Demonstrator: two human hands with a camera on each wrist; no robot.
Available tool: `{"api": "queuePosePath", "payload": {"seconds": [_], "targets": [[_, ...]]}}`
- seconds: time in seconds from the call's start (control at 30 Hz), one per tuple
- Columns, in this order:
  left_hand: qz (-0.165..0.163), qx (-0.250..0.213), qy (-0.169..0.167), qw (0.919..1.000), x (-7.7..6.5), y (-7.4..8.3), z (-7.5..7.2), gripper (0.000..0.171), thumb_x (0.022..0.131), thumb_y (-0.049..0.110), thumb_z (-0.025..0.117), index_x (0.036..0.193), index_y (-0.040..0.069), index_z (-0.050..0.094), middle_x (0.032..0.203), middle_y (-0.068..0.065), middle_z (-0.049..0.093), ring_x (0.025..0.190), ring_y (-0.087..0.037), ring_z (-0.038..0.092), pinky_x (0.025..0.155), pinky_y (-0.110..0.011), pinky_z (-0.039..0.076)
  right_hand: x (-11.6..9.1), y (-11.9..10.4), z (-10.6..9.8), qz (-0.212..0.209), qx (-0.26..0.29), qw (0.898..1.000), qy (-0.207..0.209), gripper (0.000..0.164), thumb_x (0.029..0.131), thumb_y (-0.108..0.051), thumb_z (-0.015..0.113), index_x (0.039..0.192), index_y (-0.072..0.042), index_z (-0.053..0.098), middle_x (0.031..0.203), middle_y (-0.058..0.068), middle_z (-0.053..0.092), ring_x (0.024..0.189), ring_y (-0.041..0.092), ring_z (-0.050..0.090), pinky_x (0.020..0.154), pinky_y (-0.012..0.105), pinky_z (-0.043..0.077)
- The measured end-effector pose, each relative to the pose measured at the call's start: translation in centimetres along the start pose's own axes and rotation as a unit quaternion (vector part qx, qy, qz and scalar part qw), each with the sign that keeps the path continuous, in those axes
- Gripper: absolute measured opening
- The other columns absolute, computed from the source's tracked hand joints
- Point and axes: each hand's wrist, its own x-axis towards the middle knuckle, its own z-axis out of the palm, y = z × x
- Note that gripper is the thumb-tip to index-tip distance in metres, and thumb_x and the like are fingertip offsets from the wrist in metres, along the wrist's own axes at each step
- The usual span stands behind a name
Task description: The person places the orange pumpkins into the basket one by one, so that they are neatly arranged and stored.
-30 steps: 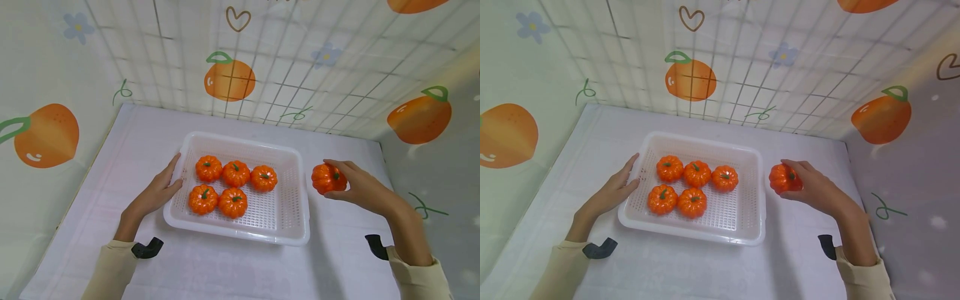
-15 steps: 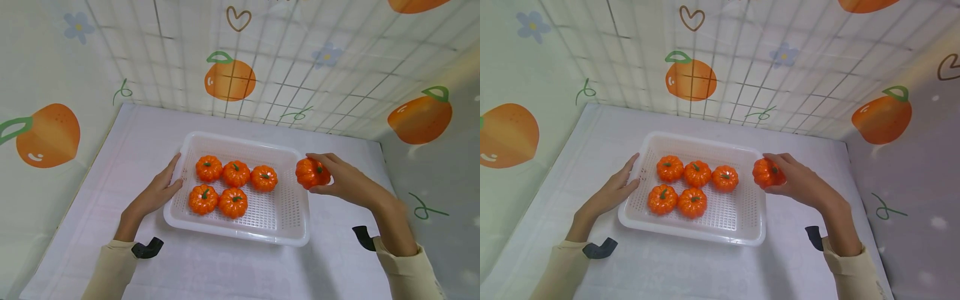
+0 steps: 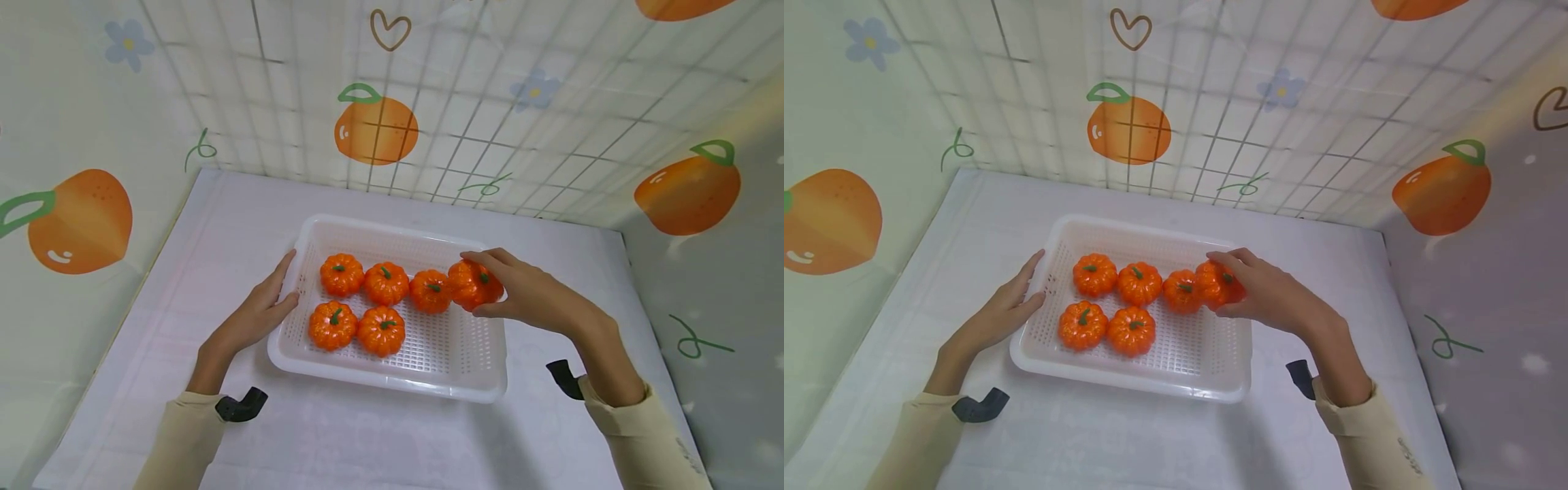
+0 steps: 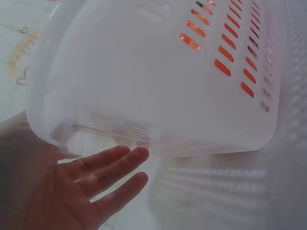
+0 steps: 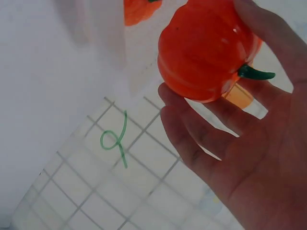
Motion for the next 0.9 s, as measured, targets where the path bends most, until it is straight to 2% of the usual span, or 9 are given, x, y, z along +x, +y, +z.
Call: {"api": "queuePosePath", "payload": {"seconds": [0.1,0.3,0.53,0.9], "targets": [[-0.001,0.001,-0.001,1.0,0.0,0.1,0.0,0.076,0.102,0.013,0.049,0.162,0.02,0.003,0.166,-0.002,0.01,0.145,-0.033,0.029,0.101,-0.052,0.042,0.3,-0.3,0.4,-0.007,0.004,1.0,-0.006,0.084,0.085,-0.041,0.078,0.155,-0.029,0.034,0.151,0.004,0.038,0.123,0.03,0.052,0.09,0.057,0.053],[-0.002,0.021,0.001,0.9998,0.0,0.2,-0.2,0.076,0.102,0.014,0.05,0.162,0.022,0.003,0.166,-0.001,0.008,0.148,-0.029,0.024,0.11,-0.053,0.033,0.9,-1.0,1.2,-0.029,0.004,0.999,-0.017,0.082,0.085,-0.044,0.077,0.154,-0.031,0.035,0.15,-0.002,0.039,0.124,0.027,0.052,0.095,0.056,0.05],[0.001,0.02,-0.001,0.9998,0.0,0.1,-0.2,0.076,0.102,0.013,0.05,0.162,0.021,0.003,0.166,-0.001,0.007,0.148,-0.028,0.022,0.112,-0.053,0.03,1.5,-1.9,1.8,-0.038,0.001,0.999,-0.029,0.079,0.084,-0.036,0.08,0.152,-0.029,0.04,0.147,-0.002,0.043,0.122,0.026,0.053,0.096,0.053,0.05],[0.003,0.011,-0.001,0.9999,0.0,0.1,-0.2,0.076,0.102,0.014,0.05,0.162,0.019,0.003,0.166,-0.005,0.009,0.147,-0.033,0.024,0.108,-0.054,0.035,2.4,-2.7,3.5,-0.055,-0.03,0.996,-0.068,0.084,0.081,-0.032,0.083,0.152,-0.027,0.04,0.144,0.0,0.045,0.122,0.025,0.052,0.097,0.048,0.051]]}}
